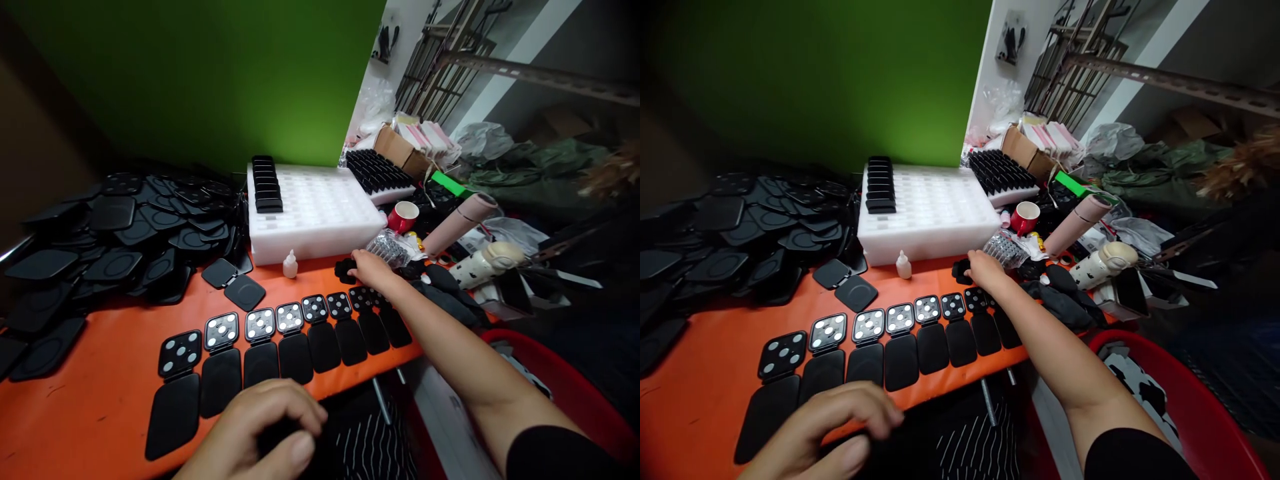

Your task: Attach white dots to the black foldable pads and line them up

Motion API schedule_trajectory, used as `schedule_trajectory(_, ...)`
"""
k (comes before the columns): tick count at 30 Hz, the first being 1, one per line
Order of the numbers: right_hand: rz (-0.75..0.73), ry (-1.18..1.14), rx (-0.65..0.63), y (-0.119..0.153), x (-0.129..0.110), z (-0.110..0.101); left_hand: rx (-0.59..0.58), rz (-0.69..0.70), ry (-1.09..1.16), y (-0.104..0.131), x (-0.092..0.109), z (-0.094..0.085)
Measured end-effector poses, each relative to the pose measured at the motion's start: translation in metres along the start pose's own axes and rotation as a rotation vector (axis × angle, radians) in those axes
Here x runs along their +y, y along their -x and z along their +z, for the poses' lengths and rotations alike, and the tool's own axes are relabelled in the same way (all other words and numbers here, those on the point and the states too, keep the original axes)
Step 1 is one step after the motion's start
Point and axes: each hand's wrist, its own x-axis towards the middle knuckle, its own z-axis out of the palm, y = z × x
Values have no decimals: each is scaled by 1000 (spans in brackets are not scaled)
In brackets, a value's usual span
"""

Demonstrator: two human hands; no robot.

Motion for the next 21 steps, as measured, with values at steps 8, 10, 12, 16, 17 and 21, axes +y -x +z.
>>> schedule_trajectory(8,69,-337,31,64,47,-28,-173,54,-410,-70,-17,66)
schedule_trajectory(10,115,-438,30,80,65,-25,-171,151,-525,-88,-27,87)
schedule_trajectory(12,156,-515,39,91,78,-19,-167,260,-657,-108,-37,109)
schedule_trajectory(16,205,-627,44,98,92,-5,-145,381,-832,-146,-58,146)
schedule_trajectory(17,207,-645,44,98,94,-3,-138,382,-842,-153,-63,153)
schedule_trajectory(21,191,-671,53,94,98,7,-107,361,-876,-168,-77,166)
